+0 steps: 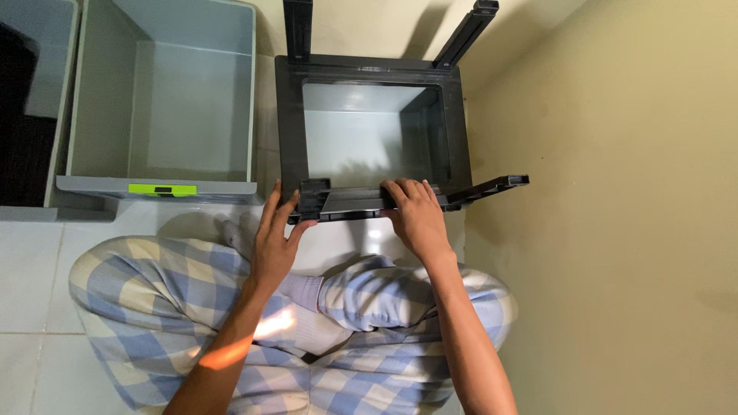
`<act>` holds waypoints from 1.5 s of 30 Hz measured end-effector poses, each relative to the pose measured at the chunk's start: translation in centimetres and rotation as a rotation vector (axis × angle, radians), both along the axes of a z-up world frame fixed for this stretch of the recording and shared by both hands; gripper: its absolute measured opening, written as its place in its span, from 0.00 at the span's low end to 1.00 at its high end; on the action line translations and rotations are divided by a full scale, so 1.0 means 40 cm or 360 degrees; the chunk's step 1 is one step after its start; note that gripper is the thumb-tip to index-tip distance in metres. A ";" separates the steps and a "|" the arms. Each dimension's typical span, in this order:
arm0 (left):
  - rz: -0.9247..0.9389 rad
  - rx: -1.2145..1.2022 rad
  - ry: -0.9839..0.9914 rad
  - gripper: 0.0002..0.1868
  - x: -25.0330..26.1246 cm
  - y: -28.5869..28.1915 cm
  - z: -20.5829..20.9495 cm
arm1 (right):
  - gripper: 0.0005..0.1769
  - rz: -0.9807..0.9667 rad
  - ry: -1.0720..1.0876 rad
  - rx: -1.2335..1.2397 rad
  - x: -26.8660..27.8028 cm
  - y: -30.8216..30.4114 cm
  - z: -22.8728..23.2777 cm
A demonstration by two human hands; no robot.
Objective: The person assembles modular storage bins by attaching black plastic side rails to a gray bin and then fitting a clear front panel. They repeatedly align and snap the rails into place, then secure the front panel onto the assembled frame.
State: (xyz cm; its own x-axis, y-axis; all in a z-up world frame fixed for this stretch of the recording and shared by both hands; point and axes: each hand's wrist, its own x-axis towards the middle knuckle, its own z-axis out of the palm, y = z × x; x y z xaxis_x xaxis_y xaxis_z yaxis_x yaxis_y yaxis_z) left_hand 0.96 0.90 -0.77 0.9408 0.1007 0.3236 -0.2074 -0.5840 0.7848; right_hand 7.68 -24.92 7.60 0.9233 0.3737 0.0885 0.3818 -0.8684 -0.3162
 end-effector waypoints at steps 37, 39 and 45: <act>0.0156 -0.0164 0.0202 0.37 -0.026 -0.087 0.033 | 0.15 -0.1252 0.0665 0.1060 -0.124 -0.284 -0.020; 0.0165 -0.0198 0.0251 0.38 -0.023 -0.089 0.022 | 0.19 -0.1271 0.0861 0.1622 -0.071 -0.297 -0.068; 0.0180 -0.0292 0.0266 0.38 -0.012 -0.094 0.000 | 0.30 -0.1470 0.0966 0.1563 0.052 -0.339 -0.179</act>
State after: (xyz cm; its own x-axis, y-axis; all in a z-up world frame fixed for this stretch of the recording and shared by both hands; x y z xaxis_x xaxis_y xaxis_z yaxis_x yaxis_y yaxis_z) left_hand 0.49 -2.87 -0.76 0.9590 0.2511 0.1313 -0.0075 -0.4408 0.8976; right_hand 9.77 -38.50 0.45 0.7828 -0.3331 -0.5255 -0.5772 -0.0733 -0.8133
